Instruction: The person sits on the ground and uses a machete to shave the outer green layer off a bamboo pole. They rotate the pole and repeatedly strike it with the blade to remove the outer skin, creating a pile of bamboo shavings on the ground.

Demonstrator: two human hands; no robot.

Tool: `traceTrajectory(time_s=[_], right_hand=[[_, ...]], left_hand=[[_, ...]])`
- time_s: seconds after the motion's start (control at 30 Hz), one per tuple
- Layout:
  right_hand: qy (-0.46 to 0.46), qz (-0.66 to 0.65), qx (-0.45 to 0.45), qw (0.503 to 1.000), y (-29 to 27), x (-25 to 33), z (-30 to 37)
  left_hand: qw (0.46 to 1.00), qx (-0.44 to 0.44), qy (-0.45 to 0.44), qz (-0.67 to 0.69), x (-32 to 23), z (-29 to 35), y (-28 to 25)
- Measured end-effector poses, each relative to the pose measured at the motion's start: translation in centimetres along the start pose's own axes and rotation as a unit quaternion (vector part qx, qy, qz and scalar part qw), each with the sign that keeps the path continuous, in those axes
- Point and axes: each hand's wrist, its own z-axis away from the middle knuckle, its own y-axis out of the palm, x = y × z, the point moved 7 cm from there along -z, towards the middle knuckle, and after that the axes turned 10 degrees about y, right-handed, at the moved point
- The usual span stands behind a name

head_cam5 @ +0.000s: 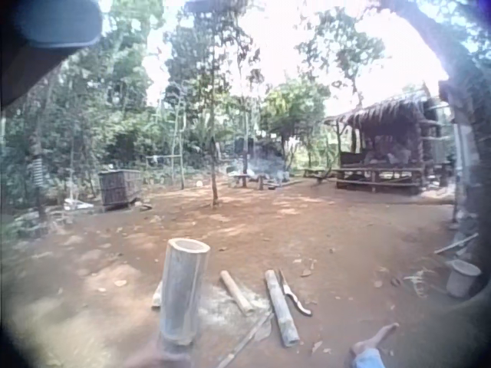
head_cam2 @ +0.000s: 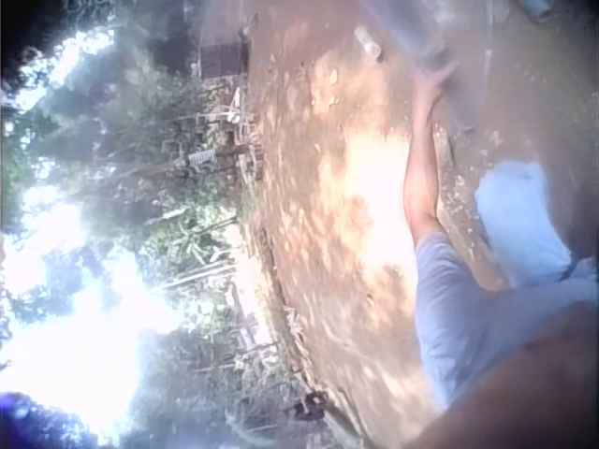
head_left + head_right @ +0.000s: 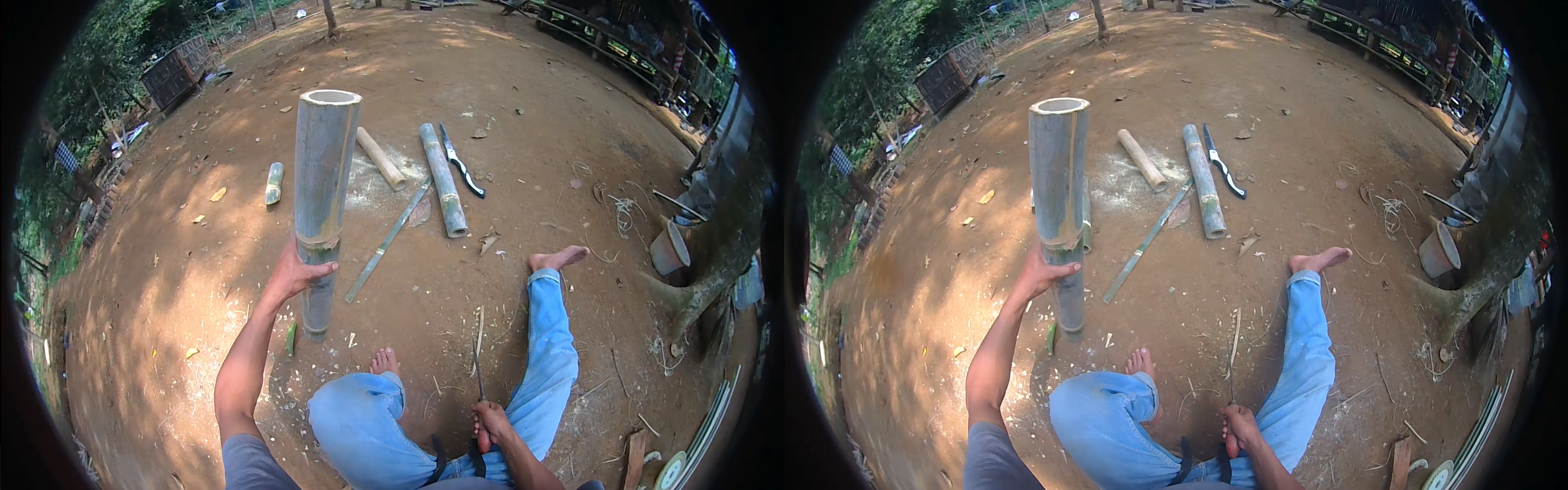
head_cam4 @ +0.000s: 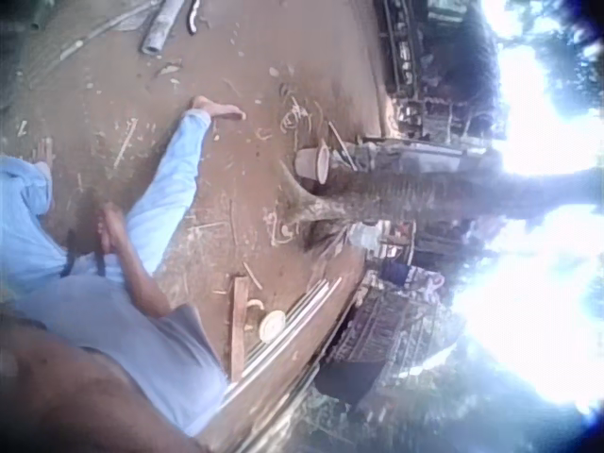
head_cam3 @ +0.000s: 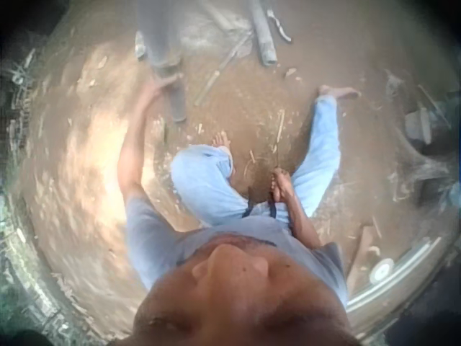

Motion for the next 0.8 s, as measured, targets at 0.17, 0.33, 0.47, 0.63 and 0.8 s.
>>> traceTrajectory(time_s=[0.17,0.33,0.47,0.63,0.8], right_hand=[[-0.039,-0.028,0.048,0.998,-0.2,0.6,0.8],[-0.041,-0.04,0.051,0.997,-1.8,0.5,0.1],[-0.049,-0.027,0.055,0.997,-1.1,0.8,0.2],[-0.078,-0.047,0.059,0.994,-1.2,2.6,2.3],[-0.066,-0.052,0.058,0.995,-0.8,1.4,2.3]], left_hand=[[0.987,-0.079,0.138,0.007,-7.2,-1.7,-0.8],[0.924,-0.266,0.274,-0.026,-15.8,-0.9,3.2],[0.959,-0.208,0.176,-0.081,-14.7,-1.7,4.2],[0.948,-0.203,0.247,-0.011,-16.7,-1.0,6.8],[0.936,-0.24,0.253,0.039,-16.8,0.4,6.0]])
